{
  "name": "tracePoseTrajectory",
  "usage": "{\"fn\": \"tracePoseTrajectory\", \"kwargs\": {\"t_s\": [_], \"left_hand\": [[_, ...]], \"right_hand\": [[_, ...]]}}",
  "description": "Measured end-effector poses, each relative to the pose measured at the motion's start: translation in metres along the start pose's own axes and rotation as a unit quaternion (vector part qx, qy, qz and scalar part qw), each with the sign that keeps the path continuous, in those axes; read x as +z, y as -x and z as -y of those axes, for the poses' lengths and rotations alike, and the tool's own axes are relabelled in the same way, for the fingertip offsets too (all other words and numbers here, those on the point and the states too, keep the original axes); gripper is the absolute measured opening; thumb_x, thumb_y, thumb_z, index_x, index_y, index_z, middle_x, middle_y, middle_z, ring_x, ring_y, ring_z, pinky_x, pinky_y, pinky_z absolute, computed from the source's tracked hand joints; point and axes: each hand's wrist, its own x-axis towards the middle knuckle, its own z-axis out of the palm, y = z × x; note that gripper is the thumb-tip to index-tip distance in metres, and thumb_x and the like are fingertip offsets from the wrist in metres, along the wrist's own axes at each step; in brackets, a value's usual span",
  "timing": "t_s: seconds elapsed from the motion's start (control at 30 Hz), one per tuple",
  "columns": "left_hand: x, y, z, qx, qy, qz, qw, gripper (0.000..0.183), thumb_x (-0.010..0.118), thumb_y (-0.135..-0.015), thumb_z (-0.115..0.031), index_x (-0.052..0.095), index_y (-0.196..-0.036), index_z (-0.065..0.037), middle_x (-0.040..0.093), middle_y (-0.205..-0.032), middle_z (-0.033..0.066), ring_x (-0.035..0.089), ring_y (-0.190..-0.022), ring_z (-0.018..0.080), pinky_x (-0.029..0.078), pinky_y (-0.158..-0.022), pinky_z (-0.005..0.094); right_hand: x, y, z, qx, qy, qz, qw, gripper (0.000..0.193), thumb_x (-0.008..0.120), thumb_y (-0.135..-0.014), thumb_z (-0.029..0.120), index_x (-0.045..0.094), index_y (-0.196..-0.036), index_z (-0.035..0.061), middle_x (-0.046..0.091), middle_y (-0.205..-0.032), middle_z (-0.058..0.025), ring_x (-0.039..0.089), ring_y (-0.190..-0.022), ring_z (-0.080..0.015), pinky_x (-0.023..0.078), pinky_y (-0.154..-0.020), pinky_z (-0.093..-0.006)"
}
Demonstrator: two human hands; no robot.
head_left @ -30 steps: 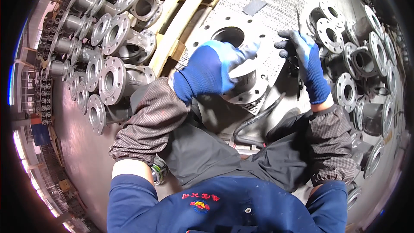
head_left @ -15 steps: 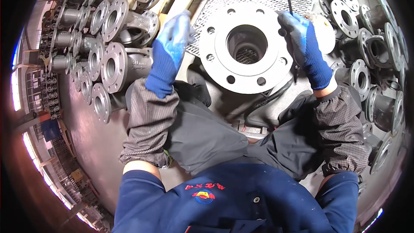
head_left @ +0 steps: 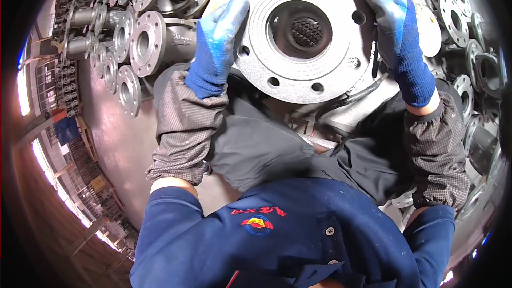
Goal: The person marks lines on a metal component with a tool and uses a pneumatic grinder to smooth the edges and interior surfaces of the metal object.
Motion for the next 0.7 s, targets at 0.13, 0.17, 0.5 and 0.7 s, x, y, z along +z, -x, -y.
{"fn": "tracePoseTrajectory", "kwargs": {"t_s": [0.13, 0.17, 0.5, 0.7], "left_hand": [[-0.006, -0.017, -0.034, 0.007, 0.044, -0.049, 0.998, 0.02, 0.069, -0.074, -0.006, 0.065, -0.094, -0.006, 0.061, -0.079, 0.0102, 0.061, -0.063, 0.0219, 0.047, -0.052, 0.026], [-0.004, -0.026, -0.031, 0.098, -0.022, -0.076, 0.992, 0.021, 0.069, -0.073, -0.007, 0.065, -0.093, -0.007, 0.061, -0.079, 0.0104, 0.061, -0.062, 0.0229, 0.047, -0.052, 0.0263], [0.038, -0.076, -0.026, 0.151, -0.154, -0.02, 0.976, 0.027, 0.061, -0.086, -0.015, 0.065, -0.112, -0.006, 0.066, -0.088, 0.0085, 0.064, -0.067, 0.0149, 0.052, -0.058, 0.0252], [-0.003, -0.092, -0.036, 0.008, 0.266, -0.023, 0.964, 0.032, 0.045, -0.097, -0.014, 0.051, -0.124, 0.001, 0.061, -0.109, 0.0153, 0.067, -0.079, 0.0195, 0.056, -0.073, 0.0282]], "right_hand": [[-0.003, 0.011, -0.022, -0.012, 0.097, -0.008, 0.995, 0.02, 0.053, -0.092, 0.017, 0.062, -0.102, 0.0025, 0.056, -0.075, -0.004, 0.056, -0.063, -0.0103, 0.045, -0.056, -0.0246], [0.0, 0.014, -0.024, 0.18, -0.085, -0.05, 0.979, 0.021, 0.054, -0.092, 0.018, 0.063, -0.103, 0.0017, 0.056, -0.074, -0.0023, 0.054, -0.061, -0.0096, 0.043, -0.056, -0.0237], [-0.008, 0.018, -0.022, 0.124, -0.17, -0.172, 0.963, 0.027, 0.046, -0.095, 0.013, 0.06, -0.113, -0.0008, 0.065, -0.092, -0.0068, 0.062, -0.079, -0.0139, 0.051, -0.075, -0.0256], [0.009, 0.029, -0.019, 0.08, 0.024, -0.131, 0.988, 0.035, 0.055, -0.089, 0.01, 0.056, -0.121, -0.0027, 0.067, -0.1, -0.0165, 0.062, -0.089, -0.0166, 0.048, -0.081, -0.0275]]}}
